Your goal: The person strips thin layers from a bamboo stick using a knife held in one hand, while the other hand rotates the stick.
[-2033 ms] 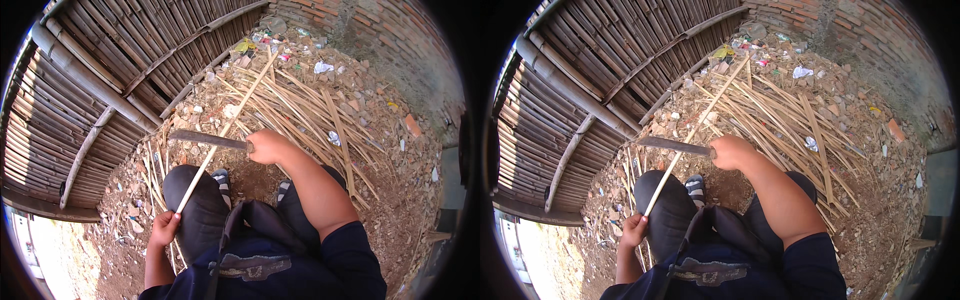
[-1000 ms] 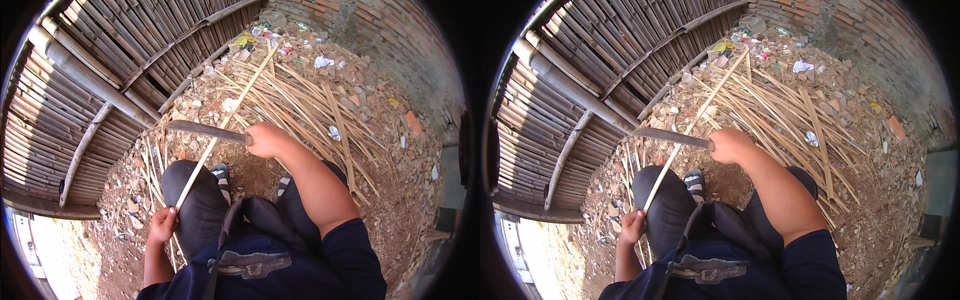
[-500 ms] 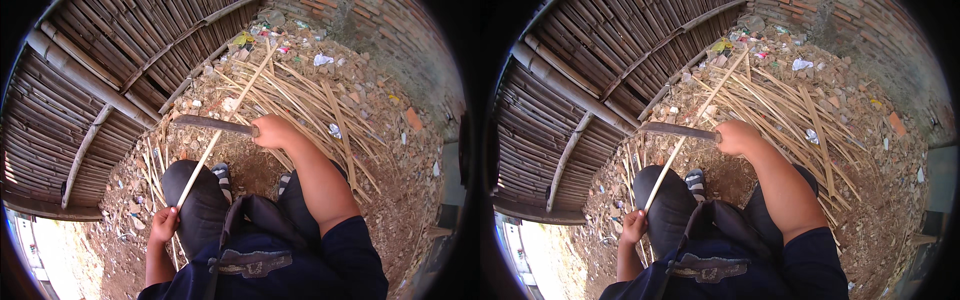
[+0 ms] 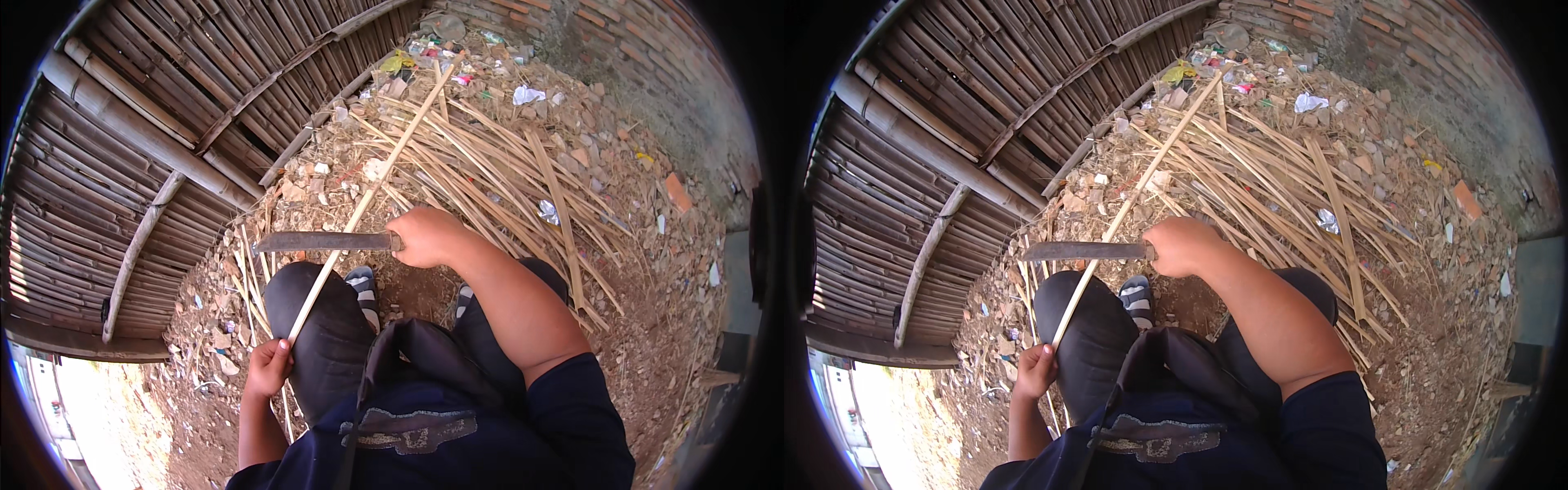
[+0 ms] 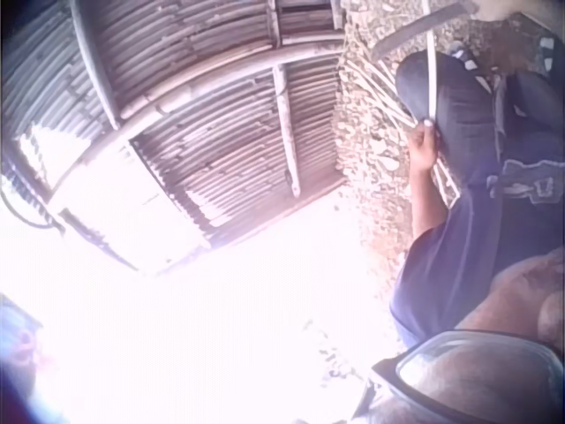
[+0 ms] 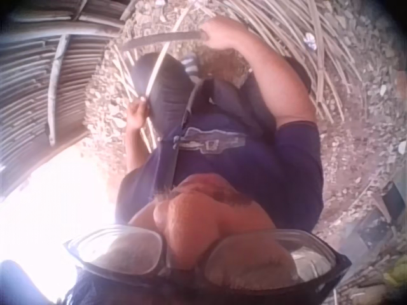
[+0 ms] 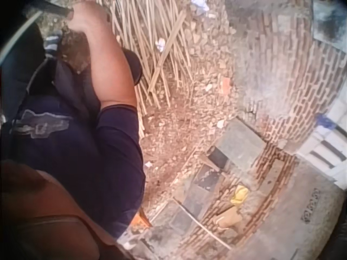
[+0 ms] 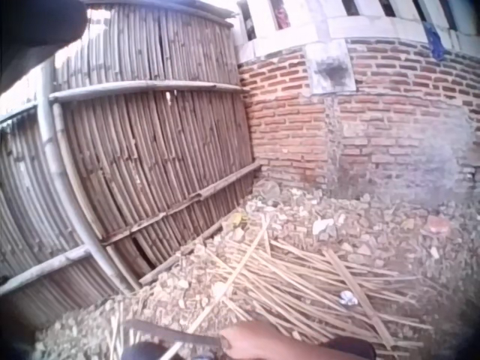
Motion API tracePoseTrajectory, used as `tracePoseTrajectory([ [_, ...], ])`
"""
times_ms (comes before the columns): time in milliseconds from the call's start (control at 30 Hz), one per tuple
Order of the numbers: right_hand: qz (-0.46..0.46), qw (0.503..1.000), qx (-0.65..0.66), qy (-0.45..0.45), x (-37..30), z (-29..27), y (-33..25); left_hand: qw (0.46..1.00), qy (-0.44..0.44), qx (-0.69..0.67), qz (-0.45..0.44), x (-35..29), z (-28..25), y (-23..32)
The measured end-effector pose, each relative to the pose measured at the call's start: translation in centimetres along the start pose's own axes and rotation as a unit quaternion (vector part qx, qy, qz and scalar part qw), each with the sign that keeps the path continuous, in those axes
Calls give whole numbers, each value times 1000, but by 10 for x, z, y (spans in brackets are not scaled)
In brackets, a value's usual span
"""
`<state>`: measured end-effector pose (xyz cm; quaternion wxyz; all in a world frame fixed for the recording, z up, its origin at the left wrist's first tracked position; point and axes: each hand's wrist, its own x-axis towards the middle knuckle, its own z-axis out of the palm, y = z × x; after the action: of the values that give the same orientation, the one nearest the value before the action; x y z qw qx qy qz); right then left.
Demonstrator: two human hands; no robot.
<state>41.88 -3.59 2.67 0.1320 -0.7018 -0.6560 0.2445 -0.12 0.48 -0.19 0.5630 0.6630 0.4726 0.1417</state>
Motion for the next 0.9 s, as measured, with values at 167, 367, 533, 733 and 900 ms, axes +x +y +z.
tracePoseTrajectory([
  [167,-9,1000,-12,11,0,-1,5,1000,-8,1,5,2,-1,-1],
  [367,-8,1000,-18,10,0,-3,2,1000,-1,-4,1,2,-1,-2],
  [533,-5,1000,-8,8,0,-1,3,1000,-7,-6,7,1,0,-1],
  [733,-6,1000,0,7,1,1,3,1000,-14,-10,5,1,-2,-2],
  [900,-8,1000,-4,14,2,3,5,1000,-17,-19,-3,1,-3,-1],
])
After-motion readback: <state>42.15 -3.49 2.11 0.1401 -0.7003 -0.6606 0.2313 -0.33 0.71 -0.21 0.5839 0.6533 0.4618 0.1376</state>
